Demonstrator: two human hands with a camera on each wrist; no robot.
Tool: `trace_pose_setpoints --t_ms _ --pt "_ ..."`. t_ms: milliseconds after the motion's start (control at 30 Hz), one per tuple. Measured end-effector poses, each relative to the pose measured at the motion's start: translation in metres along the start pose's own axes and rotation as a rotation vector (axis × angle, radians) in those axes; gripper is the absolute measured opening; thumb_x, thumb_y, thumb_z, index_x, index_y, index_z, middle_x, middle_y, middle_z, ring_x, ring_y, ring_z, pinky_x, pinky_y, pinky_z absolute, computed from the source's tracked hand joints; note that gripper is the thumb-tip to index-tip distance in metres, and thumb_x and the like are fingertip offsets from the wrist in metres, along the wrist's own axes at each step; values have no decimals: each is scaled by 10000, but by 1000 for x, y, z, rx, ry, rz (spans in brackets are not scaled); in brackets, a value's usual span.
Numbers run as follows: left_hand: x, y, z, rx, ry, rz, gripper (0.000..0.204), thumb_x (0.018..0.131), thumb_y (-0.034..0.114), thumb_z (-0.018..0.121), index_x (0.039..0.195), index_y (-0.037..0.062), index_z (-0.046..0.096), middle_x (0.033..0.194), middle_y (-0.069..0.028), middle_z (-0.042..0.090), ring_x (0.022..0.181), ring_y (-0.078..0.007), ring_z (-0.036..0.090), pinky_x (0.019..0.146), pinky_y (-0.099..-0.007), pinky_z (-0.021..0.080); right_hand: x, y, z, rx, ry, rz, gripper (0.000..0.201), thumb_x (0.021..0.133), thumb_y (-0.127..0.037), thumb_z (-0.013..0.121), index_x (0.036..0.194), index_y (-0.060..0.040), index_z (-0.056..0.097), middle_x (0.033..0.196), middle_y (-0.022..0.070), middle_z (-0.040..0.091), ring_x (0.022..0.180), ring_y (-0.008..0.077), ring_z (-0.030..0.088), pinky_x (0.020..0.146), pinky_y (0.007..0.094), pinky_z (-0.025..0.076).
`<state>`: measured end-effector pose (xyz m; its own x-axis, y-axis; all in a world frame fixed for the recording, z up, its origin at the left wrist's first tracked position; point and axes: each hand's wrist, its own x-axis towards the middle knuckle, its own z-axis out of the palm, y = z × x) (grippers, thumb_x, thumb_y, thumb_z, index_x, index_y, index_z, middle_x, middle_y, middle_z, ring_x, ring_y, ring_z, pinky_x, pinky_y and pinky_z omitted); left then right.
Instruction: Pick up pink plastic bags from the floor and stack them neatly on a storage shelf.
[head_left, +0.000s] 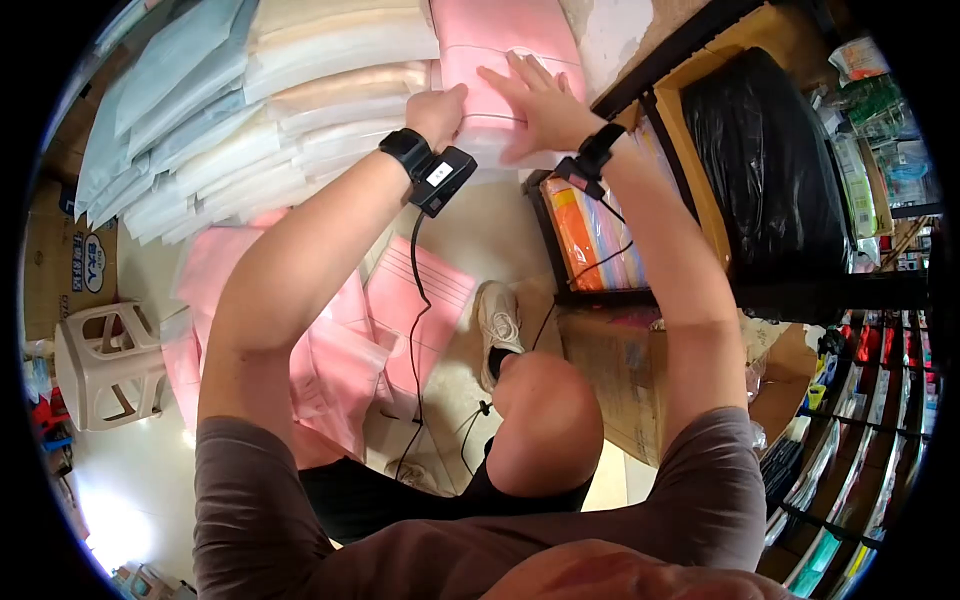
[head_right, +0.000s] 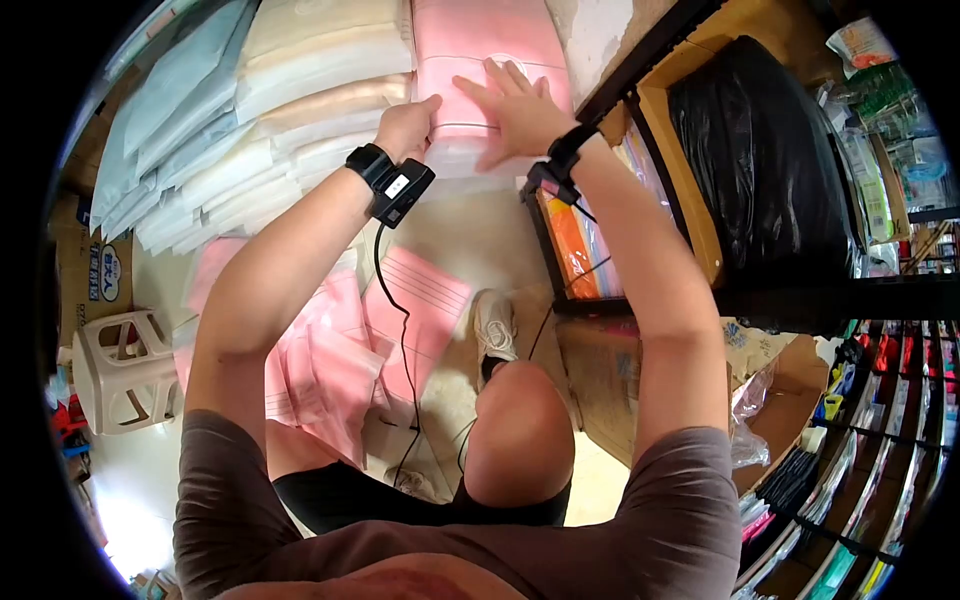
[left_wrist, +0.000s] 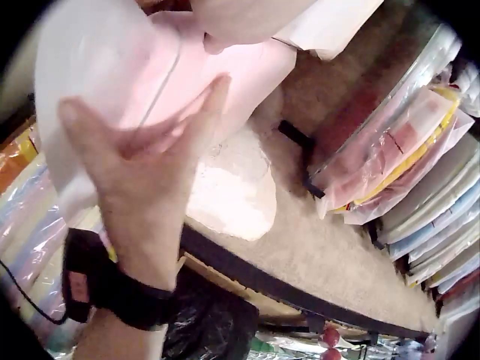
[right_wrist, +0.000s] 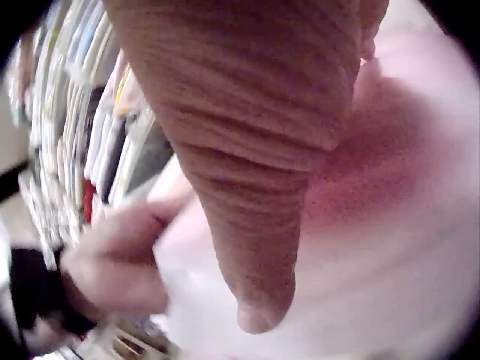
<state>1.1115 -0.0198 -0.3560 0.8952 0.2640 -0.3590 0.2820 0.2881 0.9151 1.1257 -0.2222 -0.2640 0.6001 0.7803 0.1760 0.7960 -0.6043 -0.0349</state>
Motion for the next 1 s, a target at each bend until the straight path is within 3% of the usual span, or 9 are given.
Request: trace_pose_setpoints --t_ms 100,200,467,500,600,700,867,900,1000 --pt "-18 16 13 -62 138 93 337 877 230 667 973 -92 688 764 -135 674 616 -213 635 554 -363 494 4 6 11 -71 114 -50 851 829 -258 766 1551 -321 320 1605 184 283 1462 404 311 1107 735 275" --pt "10 17 20 -148 201 254 410 880 255 677 1070 -107 679 823 -136 681 716 -216 663 636 -346 525 23 28 8 -66 77 45 794 865 -209 708 1556 -325 334 1588 185 342 1479 383 307 1152 646 277" --pt "19 60 38 -178 -31 -68 431 894 346 670 1017 -63 613 951 -147 656 833 -255 674 707 -413 581 97 85 24 144 14 41 745 902 -272 681 1560 -294 334 1617 131 318 1511 321 262 1138 699 251" --pt "28 61 36 -39 -23 -54 465 890 370 662 1023 -74 627 957 -169 671 856 -275 682 733 -415 578 97 82 22 -10 -18 70 714 915 -402 661 1538 -182 389 1607 156 333 1494 358 275 1196 457 303" --pt "44 52 24 343 65 27 573 879 437 637 1055 -108 658 983 -239 705 923 -339 698 813 -420 561 107 101 12 71 -144 -37 806 896 -527 625 1556 -142 368 1627 121 314 1508 325 262 1221 430 253" --pt "53 36 16 552 135 127 737 865 513 611 1173 -155 627 1048 -332 689 1008 -448 673 915 -421 513 122 112 -8 500 -148 184 833 917 -627 533 1563 -131 362 1635 105 307 1509 264 276 1211 383 262" --pt "24 48 16 214 189 -2 520 875 389 738 996 -112 670 874 -200 700 781 -300 687 659 -412 552 184 159 33 214 165 157 528 980 -336 487 1405 -25 516 1367 246 582 1304 395 519 1110 436 399" --pt "7 60 12 252 136 -77 487 880 371 747 965 -103 670 844 -176 690 727 -273 678 595 -406 550 199 154 14 266 -89 215 614 993 -471 448 1450 -64 501 1495 195 490 1416 339 413 1185 399 306" --pt "18 35 5 9 72 124 440 911 349 729 897 -84 657 810 -144 655 620 -230 626 490 -363 529 217 149 11 196 -14 282 627 1003 -489 434 1474 -78 489 1566 172 409 1467 313 342 1218 400 245"
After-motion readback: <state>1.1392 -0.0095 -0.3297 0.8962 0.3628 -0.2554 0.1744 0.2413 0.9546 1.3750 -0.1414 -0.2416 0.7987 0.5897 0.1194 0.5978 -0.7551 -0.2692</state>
